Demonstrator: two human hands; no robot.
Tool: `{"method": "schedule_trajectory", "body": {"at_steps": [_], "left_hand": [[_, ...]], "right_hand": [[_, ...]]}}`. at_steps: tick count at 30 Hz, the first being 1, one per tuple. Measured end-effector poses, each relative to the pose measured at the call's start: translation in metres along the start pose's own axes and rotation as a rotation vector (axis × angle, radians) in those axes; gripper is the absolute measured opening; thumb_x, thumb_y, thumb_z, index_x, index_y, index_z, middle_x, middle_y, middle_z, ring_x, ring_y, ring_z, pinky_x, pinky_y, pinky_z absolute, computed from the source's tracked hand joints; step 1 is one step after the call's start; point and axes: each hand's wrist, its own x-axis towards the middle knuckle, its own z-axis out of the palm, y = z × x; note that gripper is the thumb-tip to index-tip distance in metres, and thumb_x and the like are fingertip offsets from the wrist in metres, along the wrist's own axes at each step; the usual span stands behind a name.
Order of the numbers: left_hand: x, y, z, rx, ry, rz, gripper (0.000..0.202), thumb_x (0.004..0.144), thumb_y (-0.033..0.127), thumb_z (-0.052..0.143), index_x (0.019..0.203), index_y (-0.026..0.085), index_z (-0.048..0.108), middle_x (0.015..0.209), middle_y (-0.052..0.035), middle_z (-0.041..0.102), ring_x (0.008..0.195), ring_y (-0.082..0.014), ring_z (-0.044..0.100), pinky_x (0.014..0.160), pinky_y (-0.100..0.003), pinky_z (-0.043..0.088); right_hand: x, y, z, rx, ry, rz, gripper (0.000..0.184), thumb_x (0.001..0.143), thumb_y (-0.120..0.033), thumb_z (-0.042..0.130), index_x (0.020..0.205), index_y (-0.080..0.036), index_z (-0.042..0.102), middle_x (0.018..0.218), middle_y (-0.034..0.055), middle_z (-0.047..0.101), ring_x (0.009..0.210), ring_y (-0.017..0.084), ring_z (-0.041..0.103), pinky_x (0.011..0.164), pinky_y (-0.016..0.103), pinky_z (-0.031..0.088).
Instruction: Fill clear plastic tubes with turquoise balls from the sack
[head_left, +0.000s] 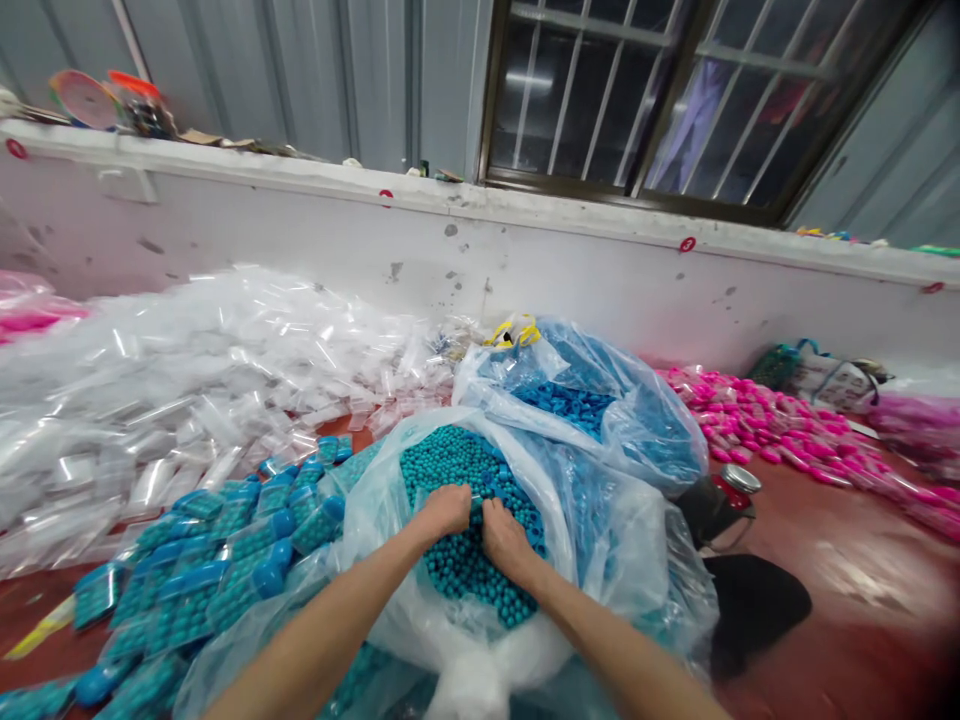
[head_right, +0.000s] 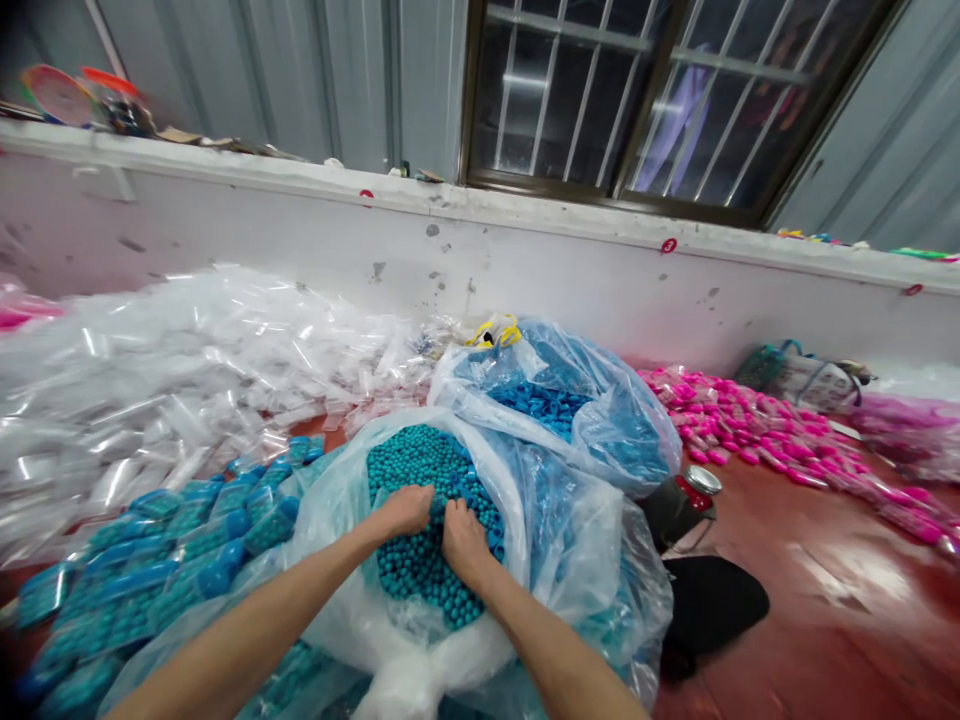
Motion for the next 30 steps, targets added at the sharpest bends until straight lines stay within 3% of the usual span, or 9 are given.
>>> {"method": "schedule_trajectory", "body": {"at_steps": [4,8,11,15,20,24,26,30], "left_hand": [[-0.018,0.0,0.018,-0.147,-0.051,-0.061,0.006,0.063,0.013,0.053,0.063,0.019,0.052,0.07,-0.0092,0.06,0.083,-0.0288,0.057,0.076,-0.038,0.038],[-0.027,0.006,0.027,-0.314,-0.115,-0.12,0.024,0.066,0.02,0.052,0.045,0.021,0.04,0.05,-0.003,0.048,0.065,-0.0246,0.055,0.067,-0.035,0.037],[-0.029,0.01,0.027,-0.463,-0.154,-0.183,0.024,0.065,0.024,0.053,0.046,0.022,0.04,0.044,0.002,0.038,0.053,-0.0193,0.047,0.059,-0.032,0.035],[-0.028,0.009,0.028,-0.69,-0.158,-0.232,0.017,0.065,0.023,0.053,0.052,0.021,0.041,0.046,0.006,0.03,0.05,-0.0136,0.036,0.057,-0.027,0.03],[-0.028,0.003,0.031,-0.978,-0.231,-0.232,0.017,0.061,0.024,0.056,0.053,0.019,0.041,0.049,0.0064,0.034,0.055,-0.0114,0.036,0.059,-0.024,0.029],[-0.032,0.003,0.028,-1.15,-0.234,-0.209,0.021,0.056,0.029,0.06,0.054,0.019,0.042,0.053,0.0056,0.04,0.058,-0.0111,0.039,0.061,-0.024,0.03],[-0.035,0.004,0.024,-1.204,-0.214,-0.198,0.024,0.054,0.032,0.062,0.055,0.018,0.043,0.054,0.005,0.042,0.058,-0.011,0.039,0.061,-0.024,0.03],[-0.041,0.003,0.019,-1.273,-0.162,-0.192,0.028,0.052,0.039,0.064,0.059,0.017,0.047,0.057,0.0041,0.045,0.059,-0.0107,0.041,0.06,-0.024,0.03]], "right_hand": [[0.015,0.004,-0.002,0.151,0.101,0.102,0.022,0.082,-0.013,0.034,0.086,-0.012,0.055,0.091,0.0115,0.059,0.088,0.02,0.054,0.081,0.03,0.039],[0.019,0.0,-0.004,0.319,0.152,0.166,0.027,0.083,-0.023,0.029,0.075,-0.014,0.054,0.075,0.0059,0.061,0.073,0.016,0.057,0.066,0.024,0.044],[0.013,-0.009,-0.003,0.402,0.152,0.136,0.025,0.079,-0.022,0.032,0.068,-0.015,0.053,0.068,0.0035,0.061,0.068,0.014,0.057,0.061,0.022,0.044],[0.006,-0.017,-0.008,0.422,0.151,0.061,0.025,0.08,-0.021,0.032,0.07,-0.015,0.055,0.072,0.0028,0.063,0.073,0.013,0.059,0.066,0.021,0.044],[0.007,-0.008,-0.031,0.239,0.147,0.015,0.029,0.085,-0.02,0.029,0.088,-0.017,0.058,0.082,0.003,0.064,0.08,0.014,0.059,0.071,0.023,0.044],[0.008,0.002,-0.042,-0.042,0.146,0.026,0.02,0.081,-0.015,0.042,0.096,-0.015,0.055,0.105,0.0114,0.057,0.1,0.021,0.052,0.084,0.031,0.037],[0.007,0.003,-0.039,-0.168,0.118,0.047,0.018,0.081,-0.013,0.043,0.094,-0.013,0.055,0.104,0.0157,0.056,0.1,0.024,0.051,0.084,0.035,0.037],[0.002,0.003,-0.033,-0.323,0.03,0.034,0.025,0.085,-0.009,0.032,0.092,-0.014,0.055,0.095,0.0153,0.061,0.092,0.023,0.056,0.077,0.033,0.038]]}}
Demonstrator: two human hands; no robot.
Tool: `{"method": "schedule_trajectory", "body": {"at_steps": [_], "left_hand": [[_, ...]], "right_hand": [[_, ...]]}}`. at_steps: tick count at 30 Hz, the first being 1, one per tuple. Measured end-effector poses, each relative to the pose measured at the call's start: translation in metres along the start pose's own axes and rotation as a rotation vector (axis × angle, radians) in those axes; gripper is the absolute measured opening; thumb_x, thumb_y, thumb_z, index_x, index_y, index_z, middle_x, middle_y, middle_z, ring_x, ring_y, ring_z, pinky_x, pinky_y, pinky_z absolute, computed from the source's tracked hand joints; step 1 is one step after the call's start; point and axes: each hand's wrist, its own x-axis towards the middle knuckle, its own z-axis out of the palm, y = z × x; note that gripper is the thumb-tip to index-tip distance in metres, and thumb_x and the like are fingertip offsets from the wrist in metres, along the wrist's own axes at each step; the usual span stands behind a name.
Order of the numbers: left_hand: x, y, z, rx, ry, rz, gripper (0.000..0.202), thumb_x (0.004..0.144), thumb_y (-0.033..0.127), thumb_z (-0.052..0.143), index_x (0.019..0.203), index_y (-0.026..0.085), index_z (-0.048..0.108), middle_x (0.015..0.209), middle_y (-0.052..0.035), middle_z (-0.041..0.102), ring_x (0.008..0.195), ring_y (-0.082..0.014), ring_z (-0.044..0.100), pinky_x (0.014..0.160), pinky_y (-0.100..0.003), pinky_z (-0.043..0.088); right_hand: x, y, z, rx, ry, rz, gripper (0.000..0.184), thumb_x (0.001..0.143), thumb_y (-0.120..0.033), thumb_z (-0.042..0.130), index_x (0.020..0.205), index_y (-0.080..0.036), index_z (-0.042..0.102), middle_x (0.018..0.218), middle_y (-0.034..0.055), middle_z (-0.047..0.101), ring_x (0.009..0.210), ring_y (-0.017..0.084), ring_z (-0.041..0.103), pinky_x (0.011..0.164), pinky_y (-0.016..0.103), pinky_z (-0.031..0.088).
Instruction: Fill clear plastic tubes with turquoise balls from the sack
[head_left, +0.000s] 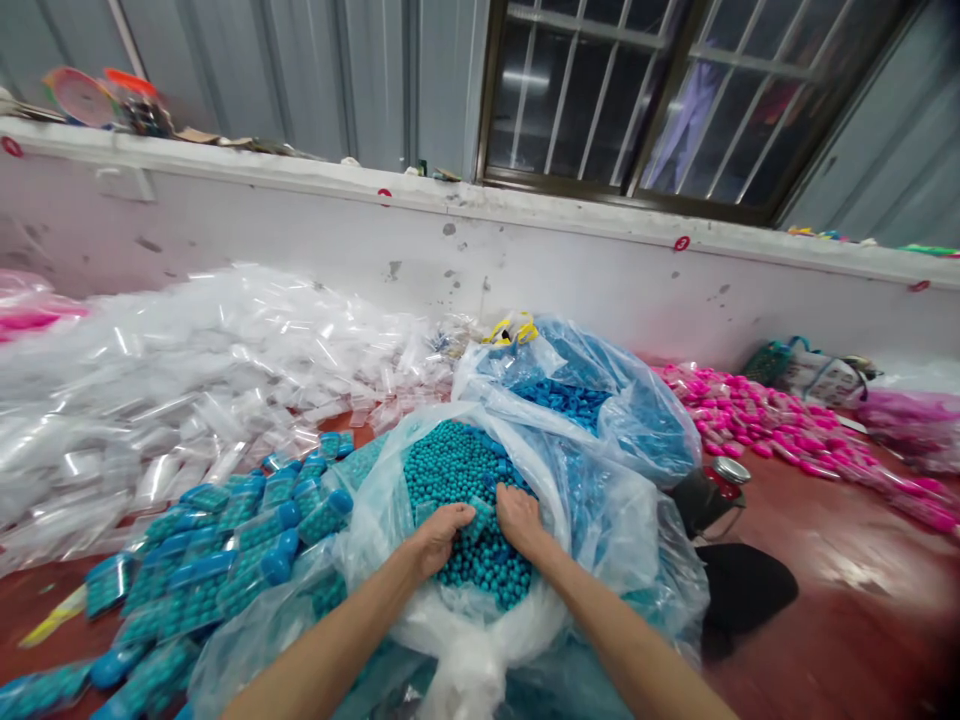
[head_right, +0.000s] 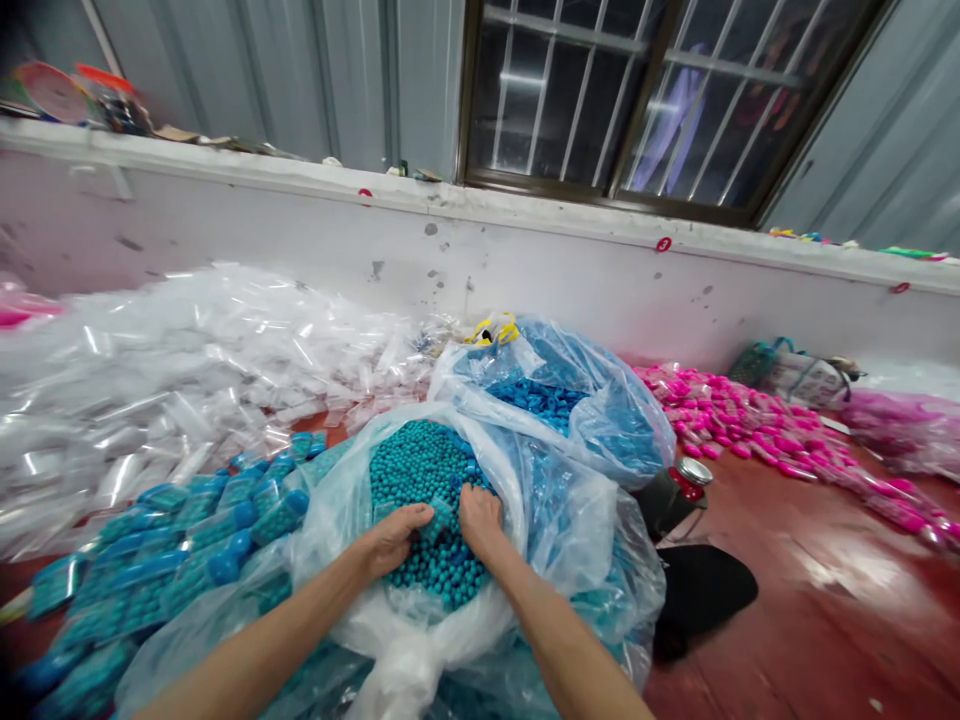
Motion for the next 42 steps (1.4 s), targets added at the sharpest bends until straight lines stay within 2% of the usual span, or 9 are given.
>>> {"method": "schedule_trajectory", "body": {"at_steps": [8,15,20,25,28,31,34,38,42], "left_hand": [[-0.005,-0.001,-0.003,-0.063,0.1,0.041,0.031,0.058,0.043,0.059,0.069,0.017,0.045,0.063,0.0038,0.051,0.062,-0.0108,0.047,0.061,-0.024,0.033],[-0.007,0.001,-0.003,0.121,0.208,0.053,0.029,0.066,0.04,0.052,0.085,0.018,0.048,0.076,0.0006,0.061,0.073,-0.0149,0.054,0.057,-0.024,0.033],[-0.011,0.004,-0.002,0.123,0.224,0.04,0.025,0.068,0.038,0.049,0.083,0.019,0.047,0.075,0.0011,0.059,0.074,-0.0144,0.053,0.058,-0.023,0.035],[-0.017,0.007,-0.001,0.089,0.169,0.03,0.023,0.069,0.036,0.047,0.083,0.019,0.044,0.075,0.001,0.055,0.071,-0.0134,0.052,0.055,-0.022,0.036],[-0.018,0.005,0.0,0.135,0.149,0.054,0.022,0.07,0.036,0.045,0.085,0.02,0.043,0.075,0.0015,0.053,0.068,-0.0137,0.052,0.052,-0.022,0.037],[-0.018,0.003,0.001,0.333,0.184,0.272,0.012,0.069,0.03,0.047,0.076,0.02,0.047,0.069,0.0033,0.048,0.067,-0.0122,0.047,0.058,-0.022,0.038],[-0.017,-0.001,0.002,0.412,0.129,0.416,0.008,0.071,0.027,0.045,0.072,0.019,0.046,0.065,0.0041,0.046,0.064,-0.0108,0.045,0.061,-0.022,0.039],[-0.015,-0.004,0.004,0.275,0.025,0.293,0.015,0.071,0.033,0.044,0.077,0.02,0.042,0.064,0.0057,0.044,0.053,-0.0093,0.046,0.045,-0.02,0.038],[-0.014,-0.004,0.006,0.192,0.004,0.223,0.02,0.069,0.035,0.046,0.08,0.02,0.04,0.062,0.0068,0.046,0.047,-0.0088,0.048,0.04,-0.021,0.041]], "right_hand": [[-0.015,0.005,-0.026,-0.05,-0.076,-0.08,0.023,0.084,-0.028,0.047,0.103,-0.017,0.053,0.094,0.0099,0.065,0.091,0.022,0.06,0.072,0.028,0.04],[-0.017,0.014,-0.028,0.242,0.003,-0.129,0.029,0.086,-0.023,0.039,0.111,-0.015,0.052,0.111,0.0107,0.06,0.103,0.019,0.054,0.084,0.028,0.039],[-0.017,0.012,-0.025,0.475,-0.105,-0.028,0.023,0.083,-0.026,0.038,0.093,-0.016,0.057,0.074,0.0041,0.064,0.063,0.017,0.061,0.059,0.028,0.045],[-0.016,0.013,-0.023,0.887,-0.29,0.128,0.03,0.083,-0.03,0.034,0.109,-0.019,0.047,0.073,-0.0009,0.06,0.044,0.011,0.053,0.039,0.022,0.041],[-0.022,0.014,-0.026,0.714,-0.208,0.016,0.03,0.082,-0.025,0.035,0.108,-0.017,0.048,0.081,0.0033,0.062,0.059,0.014,0.06,0.052,0.026,0.047],[-0.032,0.013,-0.032,0.428,-0.021,-0.208,0.024,0.076,-0.02,0.045,0.097,-0.015,0.056,0.093,0.0086,0.062,0.088,0.02,0.058,0.078,0.032,0.043],[-0.034,0.008,-0.037,0.465,-0.047,-0.278,0.022,0.074,-0.02,0.05,0.094,-0.016,0.059,0.084,0.0044,0.063,0.082,0.018,0.057,0.076,0.029,0.042],[-0.028,0.006,-0.036,0.809,-0.218,-0.178,0.017,0.071,-0.02,0.052,0.086,-0.017,0.059,0.058,-0.0055,0.051,0.052,0.01,0.046,0.052,0.021,0.037],[-0.025,0.007,-0.031,1.011,-0.252,-0.134,0.012,0.071,-0.024,0.052,0.08,-0.017,0.055,0.062,-0.005,0.051,0.056,0.01,0.048,0.054,0.021,0.039]]}}
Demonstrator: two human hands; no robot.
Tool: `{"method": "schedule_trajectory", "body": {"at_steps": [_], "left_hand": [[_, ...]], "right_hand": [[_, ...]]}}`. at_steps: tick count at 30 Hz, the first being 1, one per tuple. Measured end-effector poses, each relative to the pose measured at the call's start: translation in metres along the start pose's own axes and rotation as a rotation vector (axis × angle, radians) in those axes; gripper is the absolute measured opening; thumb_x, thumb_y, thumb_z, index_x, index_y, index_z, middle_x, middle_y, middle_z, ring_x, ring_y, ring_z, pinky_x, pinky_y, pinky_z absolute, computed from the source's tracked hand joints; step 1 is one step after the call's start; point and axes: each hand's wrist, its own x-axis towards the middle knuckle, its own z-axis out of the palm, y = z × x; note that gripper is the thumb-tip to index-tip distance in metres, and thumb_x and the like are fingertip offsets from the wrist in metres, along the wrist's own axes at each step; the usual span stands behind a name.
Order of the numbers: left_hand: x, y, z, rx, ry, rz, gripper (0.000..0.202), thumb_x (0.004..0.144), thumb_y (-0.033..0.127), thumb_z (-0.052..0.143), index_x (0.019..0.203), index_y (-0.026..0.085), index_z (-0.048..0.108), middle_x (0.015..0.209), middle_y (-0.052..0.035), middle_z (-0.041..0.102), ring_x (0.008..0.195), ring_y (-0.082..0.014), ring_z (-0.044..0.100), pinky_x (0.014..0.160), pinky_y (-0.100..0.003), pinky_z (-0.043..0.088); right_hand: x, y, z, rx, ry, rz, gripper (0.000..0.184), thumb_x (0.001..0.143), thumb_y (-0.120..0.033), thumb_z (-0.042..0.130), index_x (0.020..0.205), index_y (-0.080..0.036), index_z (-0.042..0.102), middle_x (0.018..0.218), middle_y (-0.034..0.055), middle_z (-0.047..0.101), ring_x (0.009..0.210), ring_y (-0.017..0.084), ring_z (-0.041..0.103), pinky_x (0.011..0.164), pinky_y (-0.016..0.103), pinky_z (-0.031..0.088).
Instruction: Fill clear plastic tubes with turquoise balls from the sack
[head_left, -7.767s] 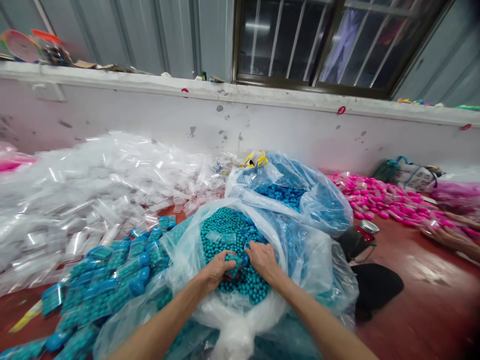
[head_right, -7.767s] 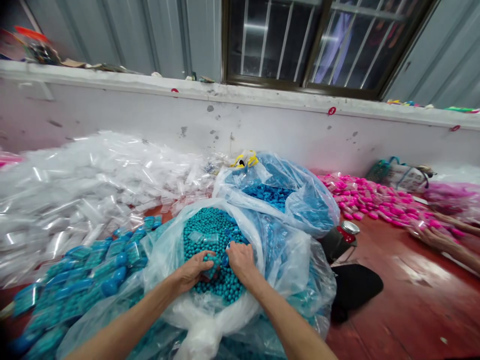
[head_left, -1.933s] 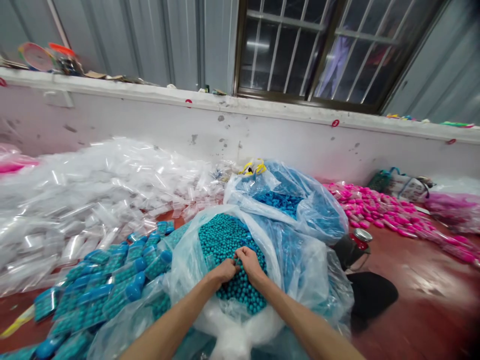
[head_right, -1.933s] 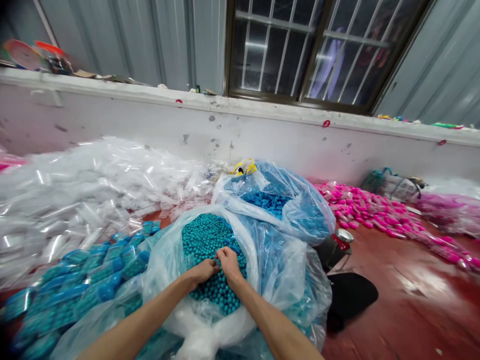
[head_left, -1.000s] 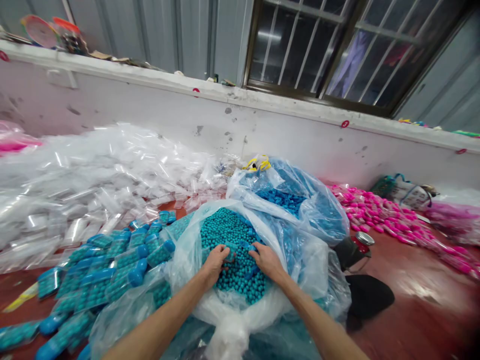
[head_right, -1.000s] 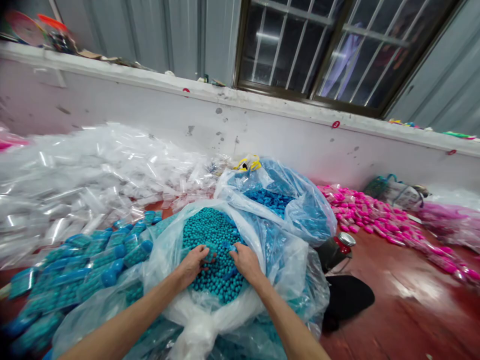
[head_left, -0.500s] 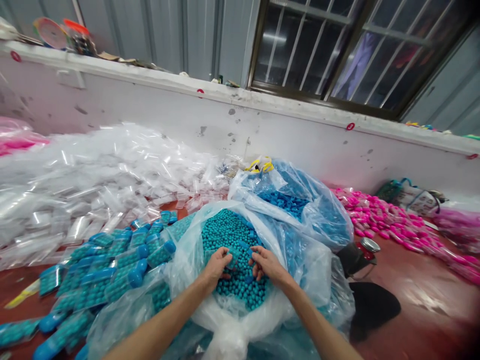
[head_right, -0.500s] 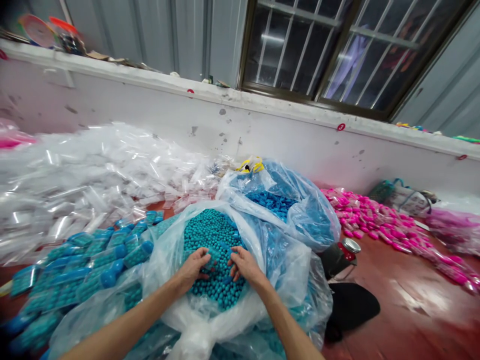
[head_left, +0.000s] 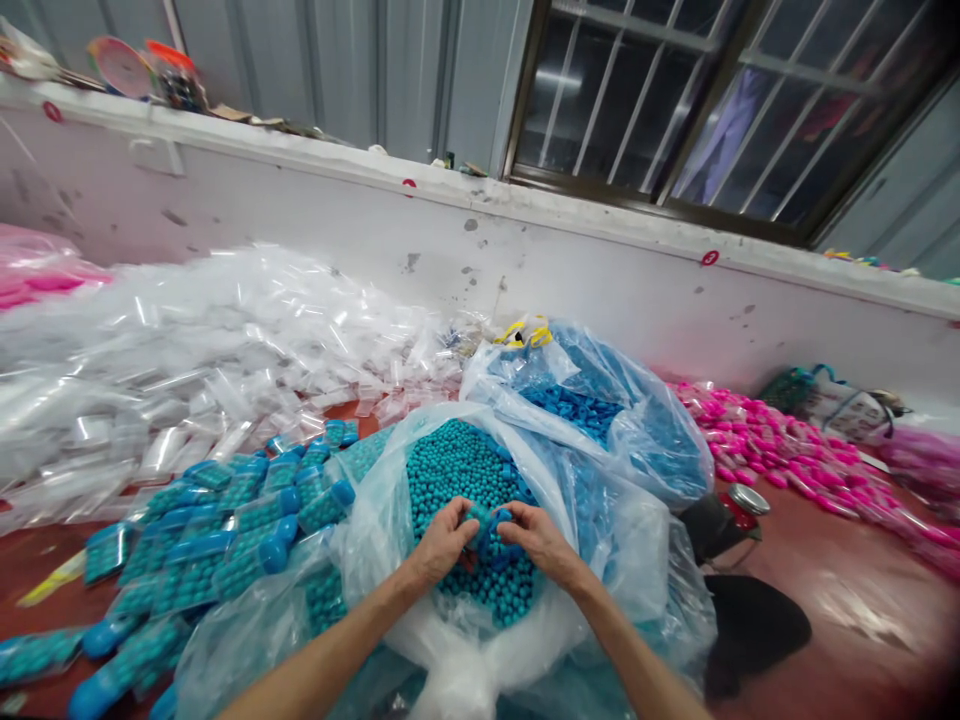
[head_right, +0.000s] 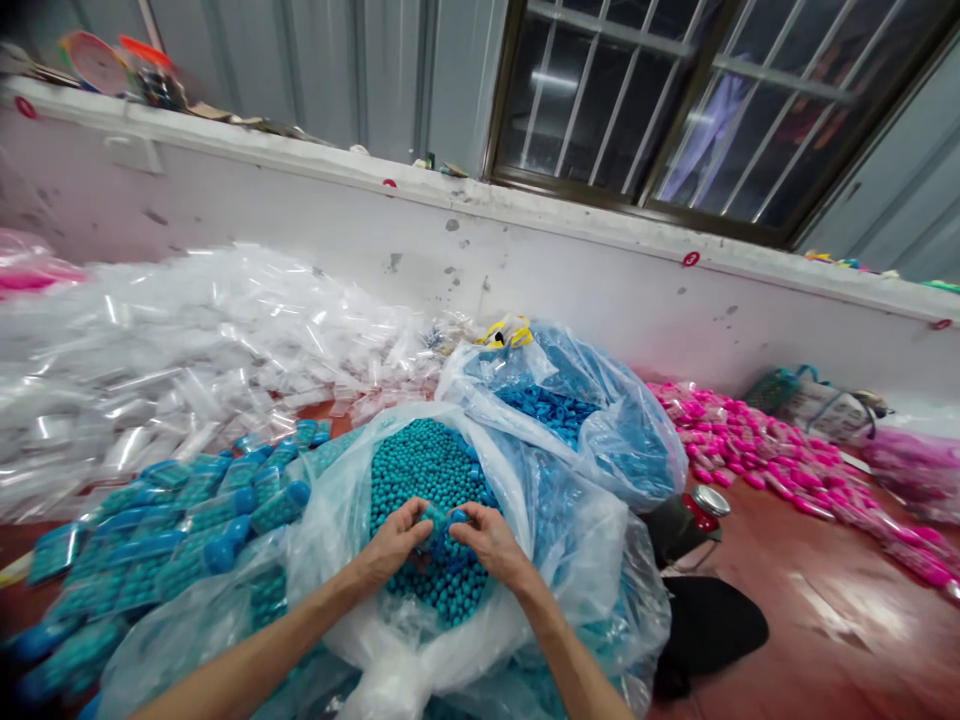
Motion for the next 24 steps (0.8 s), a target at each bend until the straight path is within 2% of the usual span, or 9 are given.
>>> {"method": "schedule_trajectory", "body": {"at_steps": [3,5,7,10,13,15,18,21,24], "left_hand": [[0.0,-0.002,0.001,0.012,-0.003,-0.035,0.02,0.069,0.036,0.046,0.079,0.02,0.04,0.06,0.0071,0.047,0.04,-0.0084,0.048,0.036,-0.02,0.039],[0.0,-0.004,0.001,0.045,-0.004,-0.029,0.019,0.069,0.034,0.046,0.079,0.019,0.04,0.06,0.0068,0.049,0.037,-0.0074,0.047,0.032,-0.018,0.034],[0.0,-0.007,0.002,0.077,-0.007,-0.008,0.016,0.069,0.031,0.045,0.079,0.019,0.04,0.062,0.0068,0.051,0.033,-0.0053,0.044,0.029,-0.017,0.03],[-0.001,-0.009,0.002,0.089,-0.015,-0.004,0.014,0.068,0.028,0.045,0.079,0.019,0.04,0.06,0.008,0.05,0.031,-0.0039,0.041,0.029,-0.016,0.029],[-0.002,-0.008,0.002,0.029,-0.039,-0.052,0.017,0.068,0.03,0.045,0.08,0.02,0.039,0.058,0.0081,0.051,0.034,-0.0061,0.045,0.031,-0.017,0.035],[-0.003,-0.005,0.001,-0.003,-0.05,-0.071,0.02,0.068,0.033,0.046,0.082,0.02,0.039,0.059,0.0078,0.051,0.036,-0.0073,0.048,0.033,-0.018,0.037],[-0.005,-0.001,0.0,-0.015,-0.053,-0.056,0.026,0.068,0.037,0.048,0.085,0.019,0.04,0.056,0.0084,0.048,0.034,-0.0068,0.045,0.031,-0.018,0.034],[-0.007,0.004,0.001,-0.036,-0.079,-0.01,0.036,0.068,0.042,0.051,0.092,0.017,0.043,0.055,0.0083,0.047,0.033,-0.0058,0.043,0.032,-0.017,0.031],[-0.008,0.007,0.002,-0.075,-0.115,0.003,0.049,0.067,0.046,0.055,0.103,0.015,0.042,0.057,0.0073,0.049,0.035,-0.0065,0.045,0.032,-0.018,0.03]], "right_hand": [[-0.002,-0.002,0.001,-0.12,0.098,-0.023,0.01,0.076,-0.028,0.049,0.079,-0.019,0.05,0.063,-0.0039,0.052,0.059,0.012,0.051,0.055,0.023,0.042],[-0.004,-0.006,0.002,-0.373,0.186,-0.097,0.009,0.076,-0.027,0.051,0.081,-0.019,0.05,0.063,-0.003,0.052,0.06,0.014,0.051,0.059,0.026,0.042],[-0.005,-0.008,0.003,-0.619,0.219,-0.199,0.011,0.075,-0.022,0.053,0.085,-0.018,0.051,0.072,0.0006,0.055,0.07,0.017,0.054,0.067,0.029,0.042],[-0.008,-0.009,0.006,-0.854,0.177,-0.255,0.012,0.076,-0.015,0.05,0.088,-0.017,0.052,0.088,0.0063,0.057,0.085,0.02,0.054,0.074,0.03,0.041],[-0.012,-0.005,0.01,-0.963,0.086,-0.182,0.018,0.078,-0.009,0.042,0.089,-0.017,0.053,0.085,0.0065,0.058,0.081,0.018,0.055,0.071,0.028,0.042],[-0.015,-0.002,0.012,-0.948,0.033,-0.183,0.027,0.079,-0.008,0.038,0.1,-0.017,0.053,0.088,0.0072,0.06,0.082,0.018,0.057,0.072,0.028,0.042],[-0.017,-0.001,0.014,-0.832,0.032,-0.261,0.035,0.083,-0.014,0.036,0.116,-0.014,0.048,0.099,0.0111,0.06,0.09,0.02,0.056,0.078,0.031,0.042],[-0.017,-0.005,0.015,-0.616,0.085,-0.227,0.034,0.085,-0.019,0.032,0.112,-0.014,0.054,0.079,0.0064,0.062,0.072,0.017,0.058,0.069,0.028,0.044],[-0.014,-0.01,0.015,-0.368,0.14,-0.134,0.03,0.083,-0.021,0.036,0.101,-0.016,0.06,0.059,-0.0016,0.055,0.052,0.012,0.052,0.055,0.023,0.042]]}}
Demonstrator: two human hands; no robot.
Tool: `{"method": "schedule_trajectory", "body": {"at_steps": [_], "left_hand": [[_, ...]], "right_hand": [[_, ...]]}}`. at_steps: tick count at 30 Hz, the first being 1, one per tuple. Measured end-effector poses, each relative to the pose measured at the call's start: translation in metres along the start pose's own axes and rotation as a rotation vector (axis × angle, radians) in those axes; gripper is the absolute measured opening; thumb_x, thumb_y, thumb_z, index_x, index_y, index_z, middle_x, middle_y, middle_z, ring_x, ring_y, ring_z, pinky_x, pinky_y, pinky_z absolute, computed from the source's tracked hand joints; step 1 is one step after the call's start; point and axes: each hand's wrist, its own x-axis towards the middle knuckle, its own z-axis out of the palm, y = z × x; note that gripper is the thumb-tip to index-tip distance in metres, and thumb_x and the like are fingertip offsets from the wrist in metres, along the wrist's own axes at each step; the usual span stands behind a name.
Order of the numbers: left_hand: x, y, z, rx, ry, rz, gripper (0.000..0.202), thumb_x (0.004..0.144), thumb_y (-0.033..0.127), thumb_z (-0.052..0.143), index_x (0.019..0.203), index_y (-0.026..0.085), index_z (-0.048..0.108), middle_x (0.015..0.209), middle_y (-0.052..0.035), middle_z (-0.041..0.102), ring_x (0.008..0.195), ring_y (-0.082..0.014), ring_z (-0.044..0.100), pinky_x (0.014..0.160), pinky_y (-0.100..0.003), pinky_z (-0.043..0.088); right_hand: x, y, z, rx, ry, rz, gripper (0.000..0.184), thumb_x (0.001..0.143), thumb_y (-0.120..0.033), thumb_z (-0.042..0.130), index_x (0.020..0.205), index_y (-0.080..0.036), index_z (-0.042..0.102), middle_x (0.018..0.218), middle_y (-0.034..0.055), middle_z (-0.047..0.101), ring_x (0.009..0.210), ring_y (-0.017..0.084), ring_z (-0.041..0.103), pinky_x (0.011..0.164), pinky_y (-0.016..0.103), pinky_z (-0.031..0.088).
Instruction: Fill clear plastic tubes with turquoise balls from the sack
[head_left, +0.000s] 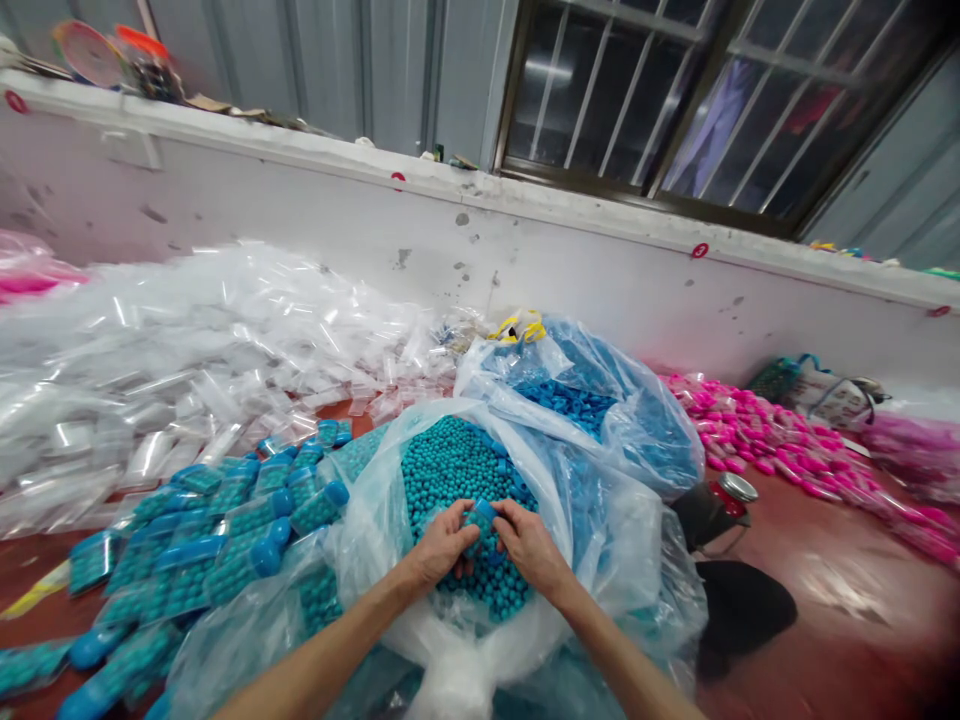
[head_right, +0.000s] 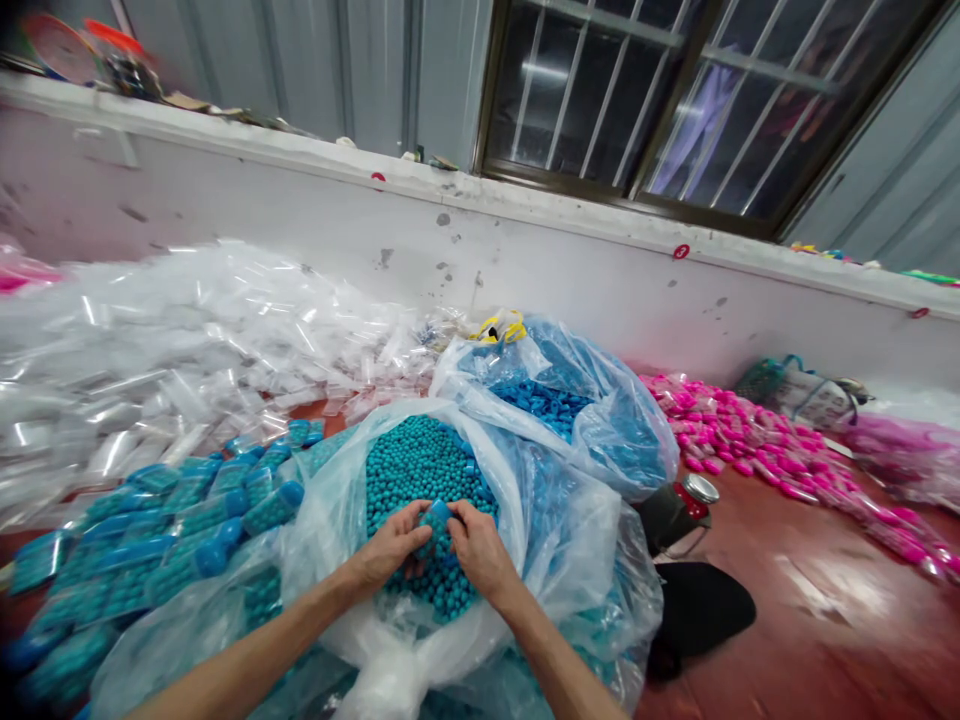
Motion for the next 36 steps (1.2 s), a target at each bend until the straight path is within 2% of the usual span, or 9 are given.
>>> {"method": "schedule_trajectory", "body": {"at_steps": [4,9,16,21,25,28,31,33,36], "left_hand": [[0.001,-0.002,0.0,-0.101,0.021,-0.027,0.068,0.063,0.05,0.059,0.115,0.013,0.035,0.058,0.0059,0.052,0.035,-0.0073,0.045,0.032,-0.018,0.027],[-0.001,-0.003,0.002,-0.202,0.061,-0.037,0.081,0.062,0.051,0.061,0.124,0.011,0.029,0.058,0.0059,0.052,0.034,-0.0064,0.044,0.032,-0.017,0.025],[-0.005,0.003,0.01,-0.178,0.167,-0.054,0.062,0.063,0.047,0.061,0.111,0.015,0.041,0.049,0.0097,0.044,0.031,-0.004,0.038,0.031,-0.016,0.02],[-0.008,0.009,0.009,-0.103,0.223,-0.059,0.048,0.068,0.045,0.056,0.105,0.018,0.043,0.049,0.0108,0.042,0.03,-0.0037,0.037,0.03,-0.015,0.022],[-0.013,0.025,0.0,-0.034,0.057,-0.075,0.048,0.068,0.046,0.056,0.105,0.018,0.042,0.054,0.0089,0.048,0.033,-0.0055,0.045,0.031,-0.015,0.025],[-0.015,0.032,-0.004,0.009,0.024,-0.07,0.048,0.07,0.047,0.054,0.106,0.019,0.04,0.056,0.0085,0.049,0.032,-0.0056,0.045,0.03,-0.015,0.026],[-0.014,0.028,0.001,0.068,0.1,-0.054,0.044,0.072,0.046,0.051,0.106,0.02,0.04,0.056,0.0091,0.047,0.031,-0.0055,0.044,0.03,-0.016,0.027],[-0.012,0.022,0.006,0.074,0.203,-0.037,0.043,0.073,0.045,0.049,0.107,0.019,0.04,0.053,0.0105,0.043,0.03,-0.0053,0.04,0.031,-0.017,0.026],[-0.01,0.02,0.012,0.009,0.329,0.016,0.049,0.073,0.041,0.051,0.114,0.018,0.04,0.055,0.009,0.045,0.037,-0.0059,0.041,0.039,-0.019,0.031]], "right_hand": [[0.002,-0.002,-0.001,0.154,0.009,0.072,0.025,0.08,-0.023,0.043,0.091,-0.016,0.064,0.055,-0.0034,0.052,0.047,0.01,0.048,0.047,0.021,0.039],[-0.002,-0.01,-0.002,0.001,0.096,-0.025,0.027,0.081,-0.024,0.042,0.088,-0.016,0.067,0.063,0.0011,0.06,0.057,0.014,0.053,0.058,0.024,0.041],[-0.008,-0.014,0.001,0.004,0.036,-0.086,0.03,0.085,-0.023,0.037,0.088,-0.017,0.066,0.058,-0.0005,0.056,0.053,0.012,0.051,0.055,0.023,0.04],[-0.005,-0.008,-0.007,-0.007,-0.001,-0.168,0.023,0.08,-0.021,0.045,0.088,-0.02,0.067,0.072,0.0008,0.059,0.068,0.014,0.053,0.068,0.026,0.043],[0.007,-0.003,-0.019,0.272,-0.105,0.042,0.032,0.068,-0.025,0.057,0.1,-0.019,0.063,0.074,-0.0013,0.057,0.055,0.009,0.049,0.053,0.023,0.043],[0.017,-0.004,-0.017,0.494,-0.033,0.173,0.053,0.062,-0.026,0.062,0.114,-0.015,0.054,0.073,-0.0017,0.058,0.05,0.009,0.049,0.049,0.024,0.043],[0.019,-0.011,-0.007,0.452,0.062,0.12,0.048,0.069,-0.027,0.056,0.114,-0.014,0.053,0.082,0.0028,0.062,0.067,0.015,0.057,0.064,0.03,0.047],[0.014,-0.018,-0.001,0.325,0.028,0.05,0.043,0.077,-0.03,0.049,0.117,-0.016,0.052,0.097,0.0063,0.062,0.084,0.018,0.058,0.077,0.034,0.046],[0.003,-0.027,0.004,0.156,-0.084,-0.016,0.065,0.072,-0.033,0.058,0.131,-0.016,0.036,0.125,0.011,0.047,0.111,0.023,0.046,0.091,0.038,0.039]]}}
